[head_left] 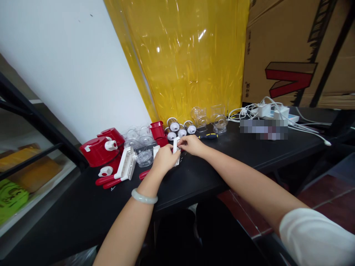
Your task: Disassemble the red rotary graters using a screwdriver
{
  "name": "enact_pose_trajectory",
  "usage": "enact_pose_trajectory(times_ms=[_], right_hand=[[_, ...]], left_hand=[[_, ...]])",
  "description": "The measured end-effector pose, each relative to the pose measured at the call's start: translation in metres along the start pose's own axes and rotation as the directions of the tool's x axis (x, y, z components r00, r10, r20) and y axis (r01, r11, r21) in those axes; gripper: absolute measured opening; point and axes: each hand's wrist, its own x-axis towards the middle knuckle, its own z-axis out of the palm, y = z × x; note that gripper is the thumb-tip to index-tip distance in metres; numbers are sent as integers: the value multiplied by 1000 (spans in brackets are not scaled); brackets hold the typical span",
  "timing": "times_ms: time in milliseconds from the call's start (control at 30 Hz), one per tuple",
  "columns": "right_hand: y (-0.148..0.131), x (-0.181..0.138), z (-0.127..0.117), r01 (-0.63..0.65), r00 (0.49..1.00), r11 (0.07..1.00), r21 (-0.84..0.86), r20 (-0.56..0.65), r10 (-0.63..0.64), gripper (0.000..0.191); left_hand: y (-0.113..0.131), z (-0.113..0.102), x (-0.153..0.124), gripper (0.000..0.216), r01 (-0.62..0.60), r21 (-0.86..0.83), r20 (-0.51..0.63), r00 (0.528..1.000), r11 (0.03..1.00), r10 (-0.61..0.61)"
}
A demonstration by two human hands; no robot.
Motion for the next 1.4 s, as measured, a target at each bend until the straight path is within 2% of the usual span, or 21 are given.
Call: enact_pose_trajectory(times_ms=[233, 400, 633, 867, 1133, 1300, 1400], right_hand=[[-2, -2, 0, -1, 1000, 1000, -12, 1, 1, 14], [-1, -1, 1, -8, 999, 999, 54, 38, 6, 17], [7, 3, 6, -143, 989, 982, 121, -7, 145, 20], [12, 2, 7, -222, 975, 974, 53, -1, 223, 19], [10, -1, 4, -142, 971, 986, -91, 181, 157, 15], [10, -2, 1, -104, 969, 979, -175, 202, 139, 16], [8, -4, 3, -99, 977, 980, -174, 172, 129, 19]], left_hand=[[4, -1, -2, 28, -13, 46, -7, 1000, 999, 13], [10, 0, -6, 30, -34, 186, -16, 999, 982, 37], [28, 0, -16, 37, -50, 445, -27, 997, 894, 69], [28, 3, -16, 34, -86, 504, -10, 994, 860, 105], [29, -4, -16, 38, -125, 528, 20, 991, 840, 135], [25, -9, -13, 39, -220, 566, 69, 973, 795, 220], [21, -12, -12, 38, -231, 579, 68, 969, 782, 236]])
